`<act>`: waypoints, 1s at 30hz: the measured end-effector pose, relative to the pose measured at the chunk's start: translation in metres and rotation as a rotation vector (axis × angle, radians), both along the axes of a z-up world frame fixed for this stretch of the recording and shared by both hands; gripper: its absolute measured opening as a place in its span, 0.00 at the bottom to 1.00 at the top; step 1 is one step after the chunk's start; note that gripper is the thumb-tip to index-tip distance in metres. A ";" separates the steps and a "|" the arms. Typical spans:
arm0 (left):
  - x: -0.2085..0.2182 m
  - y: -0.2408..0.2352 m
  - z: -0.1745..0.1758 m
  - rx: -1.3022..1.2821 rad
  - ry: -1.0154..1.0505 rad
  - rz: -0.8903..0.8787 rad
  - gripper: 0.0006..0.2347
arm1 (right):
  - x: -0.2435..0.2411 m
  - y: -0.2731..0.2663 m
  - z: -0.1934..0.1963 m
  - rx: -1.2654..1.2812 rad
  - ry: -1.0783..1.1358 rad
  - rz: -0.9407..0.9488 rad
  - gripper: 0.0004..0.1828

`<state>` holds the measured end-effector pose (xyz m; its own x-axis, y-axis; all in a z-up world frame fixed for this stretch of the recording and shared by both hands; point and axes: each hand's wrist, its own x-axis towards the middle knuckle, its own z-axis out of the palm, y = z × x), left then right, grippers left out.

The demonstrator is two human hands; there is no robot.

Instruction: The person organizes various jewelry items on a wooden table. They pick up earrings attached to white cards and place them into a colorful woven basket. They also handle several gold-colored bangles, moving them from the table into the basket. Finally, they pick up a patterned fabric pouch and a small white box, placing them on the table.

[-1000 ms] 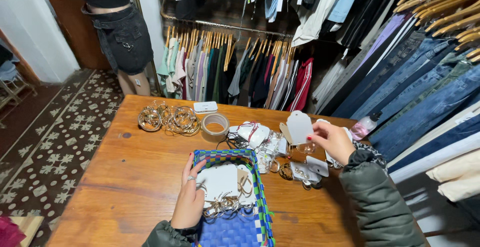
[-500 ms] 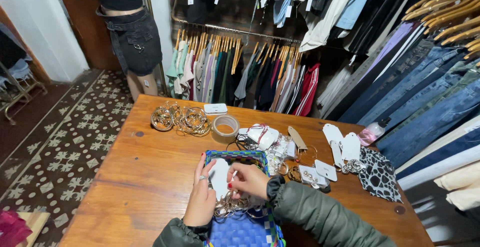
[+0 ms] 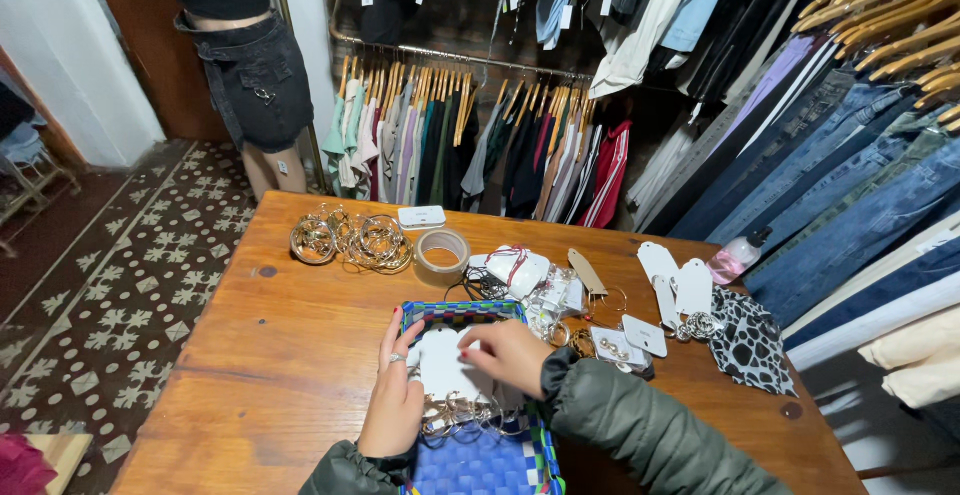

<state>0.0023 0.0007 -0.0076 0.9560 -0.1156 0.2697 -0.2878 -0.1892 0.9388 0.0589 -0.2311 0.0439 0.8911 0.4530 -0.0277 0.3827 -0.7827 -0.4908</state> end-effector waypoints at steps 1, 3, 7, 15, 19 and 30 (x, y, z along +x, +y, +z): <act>-0.001 0.001 0.003 0.001 0.001 0.002 0.38 | 0.005 -0.013 0.014 0.001 0.001 0.002 0.13; -0.003 0.001 0.008 0.005 0.072 -0.012 0.37 | 0.016 -0.039 0.045 0.103 -0.013 -0.277 0.15; -0.007 0.000 0.017 -0.012 0.176 -0.014 0.34 | 0.099 -0.160 0.003 -0.014 -0.253 -0.474 0.14; -0.004 0.001 0.012 -0.039 0.129 -0.012 0.35 | 0.185 -0.265 -0.100 -0.401 0.142 -0.556 0.47; -0.004 0.001 0.008 -0.018 0.084 -0.004 0.35 | 0.177 -0.269 -0.089 -0.379 0.131 -0.591 0.39; -0.003 0.001 0.009 -0.011 0.092 -0.004 0.35 | 0.106 -0.262 -0.001 -0.098 -0.358 -0.720 0.17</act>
<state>-0.0012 0.0019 0.0011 0.9763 -0.1173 0.1816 -0.2005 -0.1774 0.9635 0.1648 -0.4933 0.0425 0.9256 -0.2247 0.3046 -0.1104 -0.9300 -0.3505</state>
